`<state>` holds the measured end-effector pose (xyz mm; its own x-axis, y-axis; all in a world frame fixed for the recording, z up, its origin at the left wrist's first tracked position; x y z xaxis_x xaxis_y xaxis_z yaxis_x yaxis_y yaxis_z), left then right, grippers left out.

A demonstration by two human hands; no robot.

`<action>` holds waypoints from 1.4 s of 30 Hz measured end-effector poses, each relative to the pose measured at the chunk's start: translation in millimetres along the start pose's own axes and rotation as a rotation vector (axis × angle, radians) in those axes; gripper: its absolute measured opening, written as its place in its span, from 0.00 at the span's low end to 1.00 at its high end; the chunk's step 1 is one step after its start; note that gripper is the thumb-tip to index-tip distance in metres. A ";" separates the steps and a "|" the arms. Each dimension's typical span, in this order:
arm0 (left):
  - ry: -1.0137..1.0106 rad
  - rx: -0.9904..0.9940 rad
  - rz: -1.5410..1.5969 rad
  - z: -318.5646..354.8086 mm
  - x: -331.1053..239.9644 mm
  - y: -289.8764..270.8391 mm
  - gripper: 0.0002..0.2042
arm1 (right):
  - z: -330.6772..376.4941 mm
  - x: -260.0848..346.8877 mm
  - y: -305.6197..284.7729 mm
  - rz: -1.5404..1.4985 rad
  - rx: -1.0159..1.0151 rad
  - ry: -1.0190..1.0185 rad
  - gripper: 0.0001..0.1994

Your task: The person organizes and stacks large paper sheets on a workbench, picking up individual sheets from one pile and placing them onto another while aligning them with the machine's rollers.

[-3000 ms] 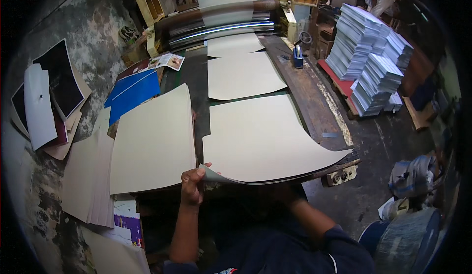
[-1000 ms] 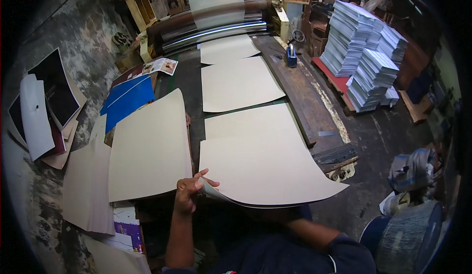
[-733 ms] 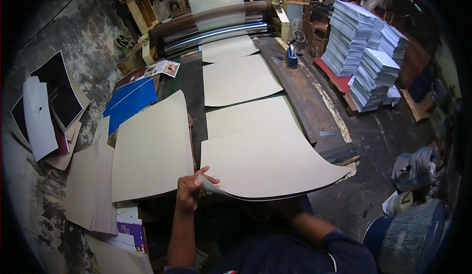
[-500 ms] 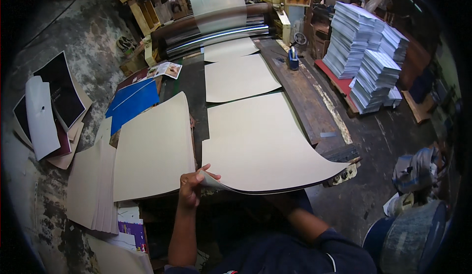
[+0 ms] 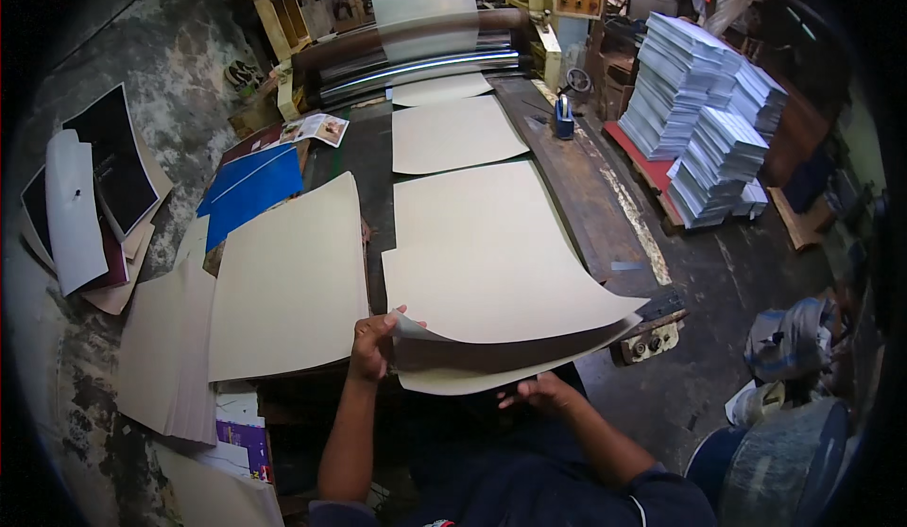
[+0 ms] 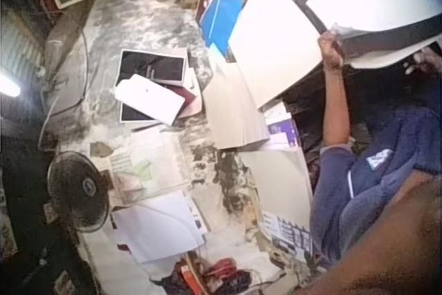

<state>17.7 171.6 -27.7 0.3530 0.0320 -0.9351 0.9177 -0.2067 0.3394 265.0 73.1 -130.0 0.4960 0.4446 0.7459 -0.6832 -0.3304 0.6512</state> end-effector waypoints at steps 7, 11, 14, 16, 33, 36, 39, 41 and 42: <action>0.080 0.048 -0.106 3.3 -29.0 19.5 0.19 | -23.3 -43.5 -45.2 0.018 -0.258 0.107 0.24; 0.109 0.082 -0.086 26.3 -48.9 35.0 0.18 | 8.3 -96.4 -85.0 0.128 -0.567 0.028 0.22; 0.064 0.117 -0.104 48.3 -53.0 40.5 0.17 | 43.5 -118.7 -81.9 0.406 -0.563 0.033 0.21; 0.026 0.136 -0.099 61.5 -52.0 46.3 0.16 | 68.4 -126.0 -63.4 0.407 -0.473 0.109 0.22; 0.084 0.152 -0.162 70.5 -66.5 54.9 0.18 | 9.5 -64.5 -47.8 0.033 -0.446 0.135 0.22; 0.104 0.128 -0.146 69.0 -65.3 51.6 0.18 | -10.9 -57.5 -56.1 -0.007 -0.483 0.086 0.22; 0.112 0.112 -0.148 66.6 -61.4 50.3 0.18 | -22.1 -54.1 -64.7 -0.035 -0.524 0.043 0.22; 0.120 0.110 -0.150 59.1 -58.3 50.8 0.19 | -28.5 -47.2 -72.1 -0.038 -0.550 0.006 0.22; 0.123 0.092 -0.161 60.3 -57.8 45.0 0.19 | -35.2 -49.1 -69.9 -0.034 -0.546 -0.003 0.22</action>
Point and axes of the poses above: each hand's wrist, its own z-axis away from the middle knuckle, its own y-axis out of the palm, x = y × z, the point moved 9 cm from there along -z, towards the middle knuckle
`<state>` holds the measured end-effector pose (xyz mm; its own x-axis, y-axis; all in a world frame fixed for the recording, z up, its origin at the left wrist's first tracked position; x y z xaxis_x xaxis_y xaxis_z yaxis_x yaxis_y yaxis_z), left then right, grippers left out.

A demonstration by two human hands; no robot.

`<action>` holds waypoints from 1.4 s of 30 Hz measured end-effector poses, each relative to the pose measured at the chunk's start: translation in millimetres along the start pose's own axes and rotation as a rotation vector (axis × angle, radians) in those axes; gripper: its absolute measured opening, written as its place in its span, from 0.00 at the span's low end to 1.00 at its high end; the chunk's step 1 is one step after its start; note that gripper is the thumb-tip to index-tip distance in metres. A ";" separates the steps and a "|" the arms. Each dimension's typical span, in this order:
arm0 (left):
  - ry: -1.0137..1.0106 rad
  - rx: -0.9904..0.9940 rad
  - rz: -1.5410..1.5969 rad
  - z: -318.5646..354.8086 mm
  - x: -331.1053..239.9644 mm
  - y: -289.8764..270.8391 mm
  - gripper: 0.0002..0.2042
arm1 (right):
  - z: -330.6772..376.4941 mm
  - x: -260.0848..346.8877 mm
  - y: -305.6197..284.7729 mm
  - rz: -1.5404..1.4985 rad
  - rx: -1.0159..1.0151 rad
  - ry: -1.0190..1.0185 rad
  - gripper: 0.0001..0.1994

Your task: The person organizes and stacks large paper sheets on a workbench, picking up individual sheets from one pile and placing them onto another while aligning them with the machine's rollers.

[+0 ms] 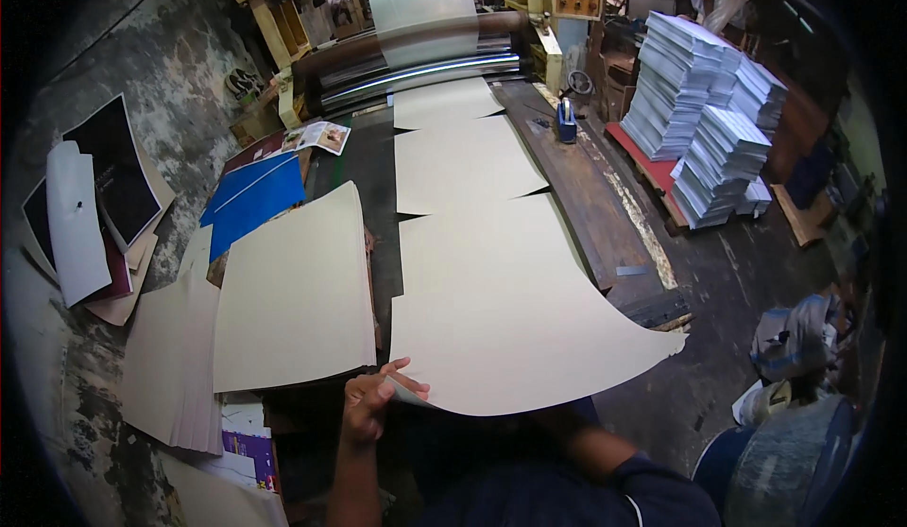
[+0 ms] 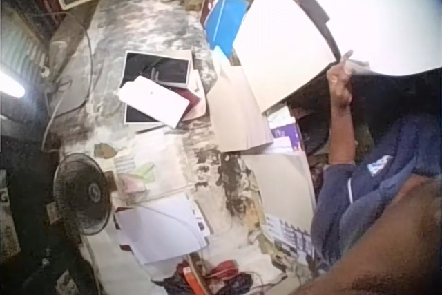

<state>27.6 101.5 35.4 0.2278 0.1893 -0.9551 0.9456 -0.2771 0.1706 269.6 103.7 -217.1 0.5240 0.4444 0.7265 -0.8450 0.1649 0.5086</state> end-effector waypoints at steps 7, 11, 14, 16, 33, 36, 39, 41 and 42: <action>-0.084 -0.123 -0.033 8.4 61.6 -33.3 0.23 | 16.3 38.5 22.8 0.848 -0.030 -0.559 0.22; -0.054 -0.120 -0.238 -14.1 85.2 -31.2 0.19 | 12.3 35.9 -1.1 0.602 0.146 -0.319 0.24; -0.178 -0.057 -0.146 -3.2 77.5 -28.7 0.15 | 44.2 18.4 16.5 0.102 0.282 0.088 0.31; -0.036 0.030 -0.279 -7.5 48.9 -20.3 0.16 | 48.5 28.1 17.2 0.091 0.247 0.094 0.29; -0.273 -0.060 -1.440 -20.1 70.2 -127.8 0.33 | 99.1 -44.2 -1.7 0.020 0.324 0.330 0.21; -0.198 0.048 -1.225 -8.3 54.2 -130.2 0.39 | 132.0 -55.3 6.6 -0.023 0.412 0.396 0.23; -0.211 0.101 -1.180 -9.7 45.5 -120.8 0.43 | 142.6 -55.2 8.2 -0.056 0.430 0.432 0.24; -0.231 0.044 -1.051 -9.6 44.4 -129.8 0.42 | 141.3 -52.8 10.3 -0.065 0.435 0.439 0.25; -0.229 0.035 -1.002 -9.8 44.3 -133.8 0.41 | 138.7 -51.4 11.2 -0.059 0.431 0.437 0.25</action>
Point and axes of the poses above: each hand's wrist, its own z-axis away from the middle knuckle, its own y-axis out of the palm, x = y × z, the point moved 9 cm from there along -z, towards the middle knuckle
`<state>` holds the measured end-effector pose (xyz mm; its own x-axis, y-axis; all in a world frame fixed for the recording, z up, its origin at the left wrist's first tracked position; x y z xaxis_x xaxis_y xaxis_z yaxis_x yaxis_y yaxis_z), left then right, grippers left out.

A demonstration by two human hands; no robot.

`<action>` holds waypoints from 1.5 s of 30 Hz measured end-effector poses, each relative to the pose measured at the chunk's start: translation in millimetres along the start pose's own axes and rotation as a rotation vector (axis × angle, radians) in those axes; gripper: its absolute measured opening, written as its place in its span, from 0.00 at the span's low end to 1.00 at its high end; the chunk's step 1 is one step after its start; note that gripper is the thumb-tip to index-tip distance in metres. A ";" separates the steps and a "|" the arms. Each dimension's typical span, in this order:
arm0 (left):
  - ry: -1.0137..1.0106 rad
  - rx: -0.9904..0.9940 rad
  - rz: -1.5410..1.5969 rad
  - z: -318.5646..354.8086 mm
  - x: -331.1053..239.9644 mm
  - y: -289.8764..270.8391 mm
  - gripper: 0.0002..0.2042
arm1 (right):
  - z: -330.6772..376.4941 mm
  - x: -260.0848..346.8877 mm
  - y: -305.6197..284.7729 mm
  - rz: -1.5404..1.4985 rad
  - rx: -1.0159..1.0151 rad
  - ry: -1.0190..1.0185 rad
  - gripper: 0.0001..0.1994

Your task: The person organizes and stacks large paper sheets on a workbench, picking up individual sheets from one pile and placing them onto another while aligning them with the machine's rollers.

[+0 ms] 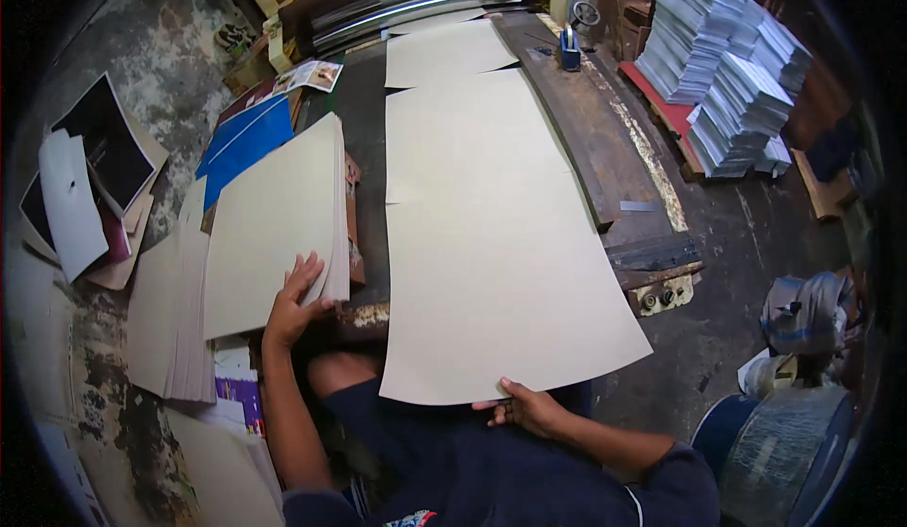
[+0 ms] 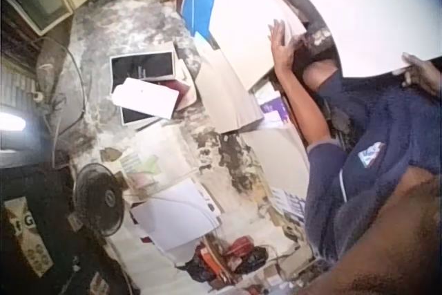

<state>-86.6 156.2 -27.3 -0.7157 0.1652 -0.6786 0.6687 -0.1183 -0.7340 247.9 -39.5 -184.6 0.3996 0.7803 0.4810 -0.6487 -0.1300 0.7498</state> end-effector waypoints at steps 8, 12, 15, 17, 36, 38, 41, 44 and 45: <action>0.033 -0.082 0.070 1.8 -17.4 -8.7 0.32 | -19.8 24.9 -6.7 -0.047 -0.095 -0.005 0.25; -0.032 -0.172 0.050 2.3 -23.8 -10.1 0.33 | -28.6 50.5 -12.6 -0.051 -0.098 -0.093 0.24; -0.083 -0.174 0.085 5.2 -10.4 -6.0 0.32 | -42.0 38.9 -21.3 -0.063 -0.167 -0.044 0.25; -0.089 -0.198 0.125 -3.5 -11.7 -5.8 0.30 | -45.4 47.2 -24.6 -0.054 -0.194 -0.085 0.25; 0.079 -0.422 -0.030 16.7 -27.1 -9.7 0.16 | -65.3 58.4 -20.8 0.604 -0.206 -0.324 0.29; 0.078 -0.461 -0.045 19.9 -27.2 -9.7 0.16 | -57.8 43.9 -30.6 1.266 -0.029 -0.195 0.26; 0.075 -0.524 -0.096 25.7 -23.8 -9.7 0.17 | -38.6 29.5 -59.5 1.891 0.095 -0.160 0.24; 0.081 -0.555 -0.120 23.1 -24.3 -4.6 0.17 | -27.9 19.9 -88.1 2.021 0.167 -0.238 0.20; 0.085 -0.564 -0.133 24.7 -23.7 -3.8 0.18 | -29.8 19.0 -88.3 1.998 0.182 -0.256 0.18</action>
Point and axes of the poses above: each hand's wrist, its own z-axis away from the middle knuckle, its own y-axis out of the palm, x = y × z, the point moved 9 cm from there along -z, towards the middle knuckle
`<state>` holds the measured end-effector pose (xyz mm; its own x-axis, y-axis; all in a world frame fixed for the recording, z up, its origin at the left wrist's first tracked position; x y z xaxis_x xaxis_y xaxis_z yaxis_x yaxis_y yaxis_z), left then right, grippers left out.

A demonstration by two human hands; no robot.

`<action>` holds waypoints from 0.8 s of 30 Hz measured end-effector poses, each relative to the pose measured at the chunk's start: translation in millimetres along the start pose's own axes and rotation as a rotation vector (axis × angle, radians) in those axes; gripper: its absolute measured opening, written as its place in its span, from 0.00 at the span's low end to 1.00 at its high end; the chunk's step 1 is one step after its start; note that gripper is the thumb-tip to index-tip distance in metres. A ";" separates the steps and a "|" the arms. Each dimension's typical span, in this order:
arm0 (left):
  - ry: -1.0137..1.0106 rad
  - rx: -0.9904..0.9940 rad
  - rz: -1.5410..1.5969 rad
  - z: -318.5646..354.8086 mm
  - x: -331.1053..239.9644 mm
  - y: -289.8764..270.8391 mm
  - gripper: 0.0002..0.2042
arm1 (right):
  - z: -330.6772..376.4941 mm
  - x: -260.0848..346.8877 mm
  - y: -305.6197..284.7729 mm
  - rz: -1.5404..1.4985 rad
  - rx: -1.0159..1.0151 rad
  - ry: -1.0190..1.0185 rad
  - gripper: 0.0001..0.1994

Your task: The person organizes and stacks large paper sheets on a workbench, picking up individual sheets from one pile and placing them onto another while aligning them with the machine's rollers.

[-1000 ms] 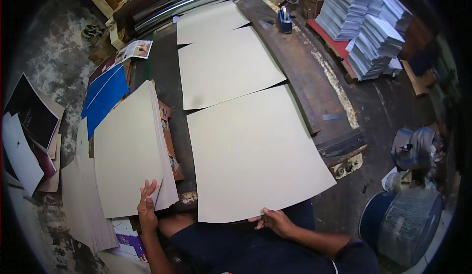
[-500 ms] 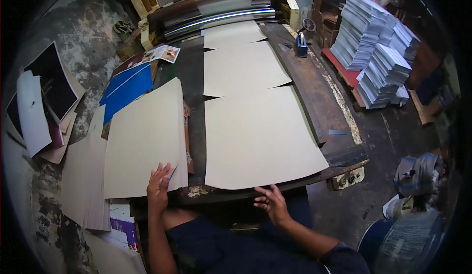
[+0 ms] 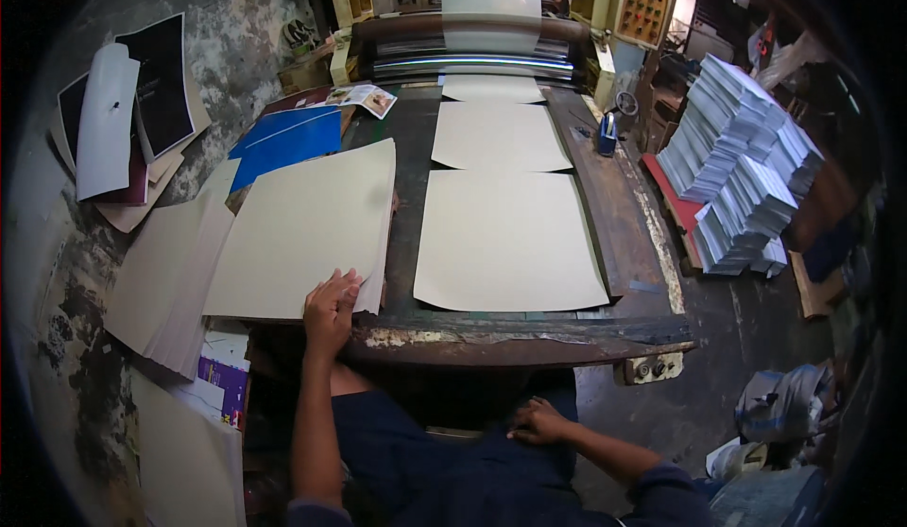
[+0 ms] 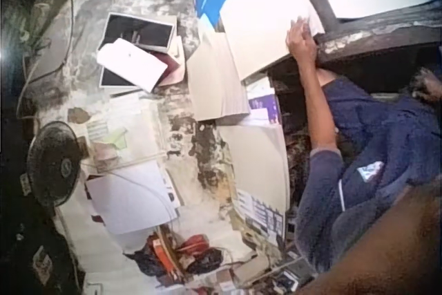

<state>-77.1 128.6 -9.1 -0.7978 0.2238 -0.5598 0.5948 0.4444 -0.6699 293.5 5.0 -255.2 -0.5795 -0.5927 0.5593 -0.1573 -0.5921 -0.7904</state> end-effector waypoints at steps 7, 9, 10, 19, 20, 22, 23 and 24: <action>-0.048 0.045 0.027 0.7 6.7 -1.7 0.19 | -0.3 -14.0 -50.6 -0.053 -0.305 -0.032 0.13; -0.090 0.106 0.043 0.3 10.2 0.3 0.19 | 1.6 -16.7 -43.4 -0.056 -0.246 0.014 0.13; -0.080 0.105 0.009 0.8 7.9 -2.7 0.19 | 1.3 -18.3 -41.9 -0.050 -0.216 0.030 0.13; -0.601 -0.091 0.594 20.2 54.3 -3.0 0.18 | -32.2 55.9 -31.6 -0.354 -0.256 0.047 0.26; -0.633 -0.313 0.760 17.1 43.1 -17.4 0.18 | -39.1 82.3 -30.2 -0.288 -0.183 -0.022 0.26; -0.547 -0.456 0.843 12.6 38.6 -32.0 0.18 | -48.5 106.9 -24.7 -0.221 -0.094 -0.137 0.25; -0.504 -0.469 0.770 10.6 29.1 -38.1 0.18 | -55.8 111.5 -20.9 -0.219 -0.077 -0.188 0.25; -0.443 -0.369 0.672 9.5 25.6 -33.0 0.17 | -62.8 116.8 -17.6 -0.215 -0.058 -0.241 0.25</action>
<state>-116.3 111.4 -6.0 -0.1337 0.2158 -0.9673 0.7932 0.6083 0.0261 178.3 -19.5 -191.7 -0.3232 -0.5736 0.7527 -0.3052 -0.6896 -0.6567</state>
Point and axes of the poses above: each hand's wrist, its own z-axis away from the middle knuckle, its own y-axis out of the palm, x = y × z, the point moved 9 cm from there along -z, towards the middle knuckle
